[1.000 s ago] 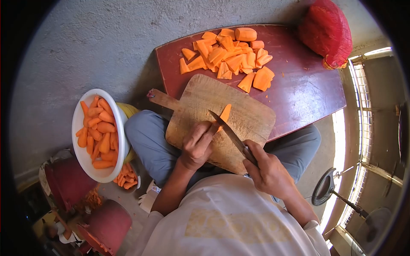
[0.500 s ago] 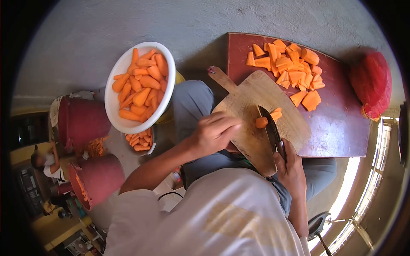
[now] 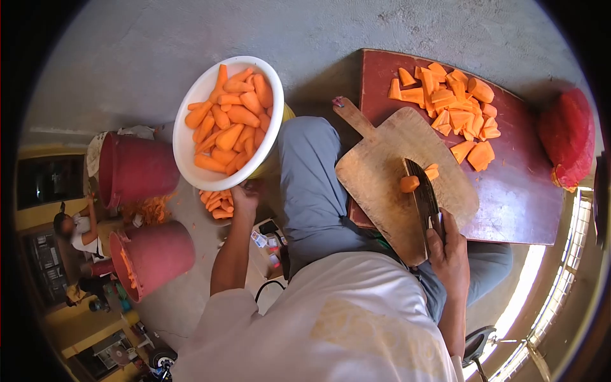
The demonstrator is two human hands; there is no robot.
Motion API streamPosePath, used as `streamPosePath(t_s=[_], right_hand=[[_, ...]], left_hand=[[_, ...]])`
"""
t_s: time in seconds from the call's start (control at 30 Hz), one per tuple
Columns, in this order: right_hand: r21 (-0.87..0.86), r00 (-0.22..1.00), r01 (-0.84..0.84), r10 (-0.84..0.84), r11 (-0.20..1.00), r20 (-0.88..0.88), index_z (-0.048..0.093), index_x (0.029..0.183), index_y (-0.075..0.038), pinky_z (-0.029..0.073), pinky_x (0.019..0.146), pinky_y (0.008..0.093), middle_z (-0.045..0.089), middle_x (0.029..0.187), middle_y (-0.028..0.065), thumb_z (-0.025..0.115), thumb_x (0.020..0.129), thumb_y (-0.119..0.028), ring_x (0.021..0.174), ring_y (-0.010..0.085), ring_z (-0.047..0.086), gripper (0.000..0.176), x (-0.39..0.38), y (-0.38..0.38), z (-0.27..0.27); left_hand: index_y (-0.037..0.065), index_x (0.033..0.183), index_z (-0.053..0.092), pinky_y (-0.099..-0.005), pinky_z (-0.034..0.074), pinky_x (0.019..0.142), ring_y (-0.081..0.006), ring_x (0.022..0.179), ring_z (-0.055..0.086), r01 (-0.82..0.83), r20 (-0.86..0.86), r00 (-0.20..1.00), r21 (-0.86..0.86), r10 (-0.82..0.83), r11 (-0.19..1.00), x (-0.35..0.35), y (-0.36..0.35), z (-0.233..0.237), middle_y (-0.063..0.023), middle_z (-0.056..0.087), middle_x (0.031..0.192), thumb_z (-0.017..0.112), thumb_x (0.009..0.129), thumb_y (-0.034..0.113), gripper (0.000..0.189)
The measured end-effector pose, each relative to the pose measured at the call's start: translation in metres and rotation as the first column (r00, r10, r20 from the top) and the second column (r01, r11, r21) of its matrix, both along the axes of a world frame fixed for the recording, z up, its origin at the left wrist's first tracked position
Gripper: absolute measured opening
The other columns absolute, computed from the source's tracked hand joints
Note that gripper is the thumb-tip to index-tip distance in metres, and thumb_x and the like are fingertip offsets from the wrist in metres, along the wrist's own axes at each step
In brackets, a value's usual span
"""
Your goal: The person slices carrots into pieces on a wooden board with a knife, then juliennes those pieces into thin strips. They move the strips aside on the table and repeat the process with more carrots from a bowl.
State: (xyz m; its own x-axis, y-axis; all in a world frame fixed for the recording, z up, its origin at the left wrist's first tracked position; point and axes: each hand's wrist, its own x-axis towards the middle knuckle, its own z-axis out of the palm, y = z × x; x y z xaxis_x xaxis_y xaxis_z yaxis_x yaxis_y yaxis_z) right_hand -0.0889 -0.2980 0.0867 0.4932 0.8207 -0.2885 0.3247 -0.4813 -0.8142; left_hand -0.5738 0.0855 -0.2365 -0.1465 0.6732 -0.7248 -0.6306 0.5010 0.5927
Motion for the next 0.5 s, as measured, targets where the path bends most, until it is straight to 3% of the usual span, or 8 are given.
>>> streamPosePath(t_s=[0.03, 0.07, 0.13, 0.2, 0.3, 0.4, 0.5], right_hand=[[0.013, 1.000, -0.001, 0.001, 1.000, 0.008, 0.058, 0.146, 0.002, 0.053, 0.075, 0.0426, 0.061, 0.086, 0.0213, 0.063, 0.107, -0.009, 0.073, 0.0376, 0.059, 0.040, -0.001, -0.001, -0.002], [0.022, 1.000, 0.001, -0.002, 1.000, 0.023, 0.058, 0.145, 0.002, 0.053, 0.074, 0.0424, 0.061, 0.086, 0.0213, 0.063, 0.107, -0.009, 0.073, 0.0372, 0.060, 0.040, -0.002, -0.003, -0.004], [0.053, 0.999, 0.012, -0.015, 0.999, 0.047, 0.058, 0.145, 0.002, 0.053, 0.073, 0.0422, 0.062, 0.085, 0.0213, 0.063, 0.107, -0.009, 0.072, 0.0366, 0.060, 0.040, -0.005, -0.004, -0.009], [0.053, 0.998, 0.016, -0.019, 0.998, 0.057, 0.058, 0.145, 0.002, 0.053, 0.073, 0.0423, 0.063, 0.085, 0.0221, 0.064, 0.107, -0.009, 0.072, 0.0363, 0.063, 0.040, -0.006, -0.004, -0.006], [0.047, 0.998, -0.002, -0.001, 0.999, 0.070, 0.058, 0.146, 0.003, 0.054, 0.073, 0.0421, 0.065, 0.085, 0.0235, 0.064, 0.107, -0.009, 0.072, 0.0357, 0.065, 0.041, 0.001, -0.003, -0.005], [0.085, 0.996, 0.013, -0.020, 0.996, 0.084, 0.057, 0.148, 0.003, 0.055, 0.073, 0.0417, 0.066, 0.085, 0.0242, 0.064, 0.108, -0.009, 0.072, 0.0349, 0.066, 0.042, 0.003, -0.007, -0.012], [0.112, 0.995, 0.031, -0.041, 0.993, 0.096, 0.057, 0.149, 0.005, 0.055, 0.074, 0.0413, 0.068, 0.087, 0.0249, 0.064, 0.109, -0.010, 0.073, 0.0349, 0.067, 0.043, 0.002, -0.010, -0.013]], left_hand=[[0.001, 0.137, 0.063, -0.0688, 0.044, 0.117, -0.0432, 0.133, 0.053, -0.006, 0.024, 1.000, 0.027, 0.005, 1.000, 0.006, 0.005, -0.002, -0.0224, 0.057, 0.137, 0.067, 0.104, 0.056, 0.064], [0.002, 0.145, 0.059, -0.0716, 0.040, 0.120, -0.0460, 0.139, 0.051, -0.033, 0.000, 0.999, 0.018, 0.033, 0.999, 0.033, -0.004, 0.031, -0.0237, 0.055, 0.144, 0.063, 0.104, 0.062, 0.074], [0.002, 0.146, 0.058, -0.0727, 0.040, 0.120, -0.0474, 0.137, 0.051, -0.043, -0.009, 0.999, 0.012, 0.043, 0.999, 0.045, -0.004, 0.053, -0.0233, 0.056, 0.140, 0.062, 0.103, 0.065, 0.076], [0.003, 0.134, 0.064, -0.0693, 0.049, 0.114, -0.0447, 0.120, 0.058, -0.001, 0.018, 1.000, 0.002, 0.001, 1.000, 0.043, -0.003, 0.060, -0.0200, 0.059, 0.119, 0.067, 0.102, 0.056, 0.062], [0.005, 0.145, 0.062, -0.0709, 0.048, 0.118, -0.0472, 0.129, 0.057, 0.046, -0.043, 0.998, 0.085, -0.043, 0.995, 0.047, -0.006, 0.051, -0.0238, 0.061, 0.133, 0.062, 0.103, 0.064, 0.072], [0.007, 0.159, 0.054, -0.0619, 0.044, 0.125, -0.0410, 0.148, 0.051, 0.012, -0.022, 1.000, 0.093, -0.010, 0.996, 0.064, -0.020, 0.048, -0.0188, 0.056, 0.161, 0.059, 0.099, 0.079, 0.093], [0.006, 0.158, 0.056, -0.0587, 0.044, 0.126, -0.0433, 0.146, 0.054, -0.065, 0.018, 0.998, 0.064, 0.064, 0.996, 0.076, -0.036, 0.049, -0.0263, 0.052, 0.164, 0.058, 0.102, 0.073, 0.087]])
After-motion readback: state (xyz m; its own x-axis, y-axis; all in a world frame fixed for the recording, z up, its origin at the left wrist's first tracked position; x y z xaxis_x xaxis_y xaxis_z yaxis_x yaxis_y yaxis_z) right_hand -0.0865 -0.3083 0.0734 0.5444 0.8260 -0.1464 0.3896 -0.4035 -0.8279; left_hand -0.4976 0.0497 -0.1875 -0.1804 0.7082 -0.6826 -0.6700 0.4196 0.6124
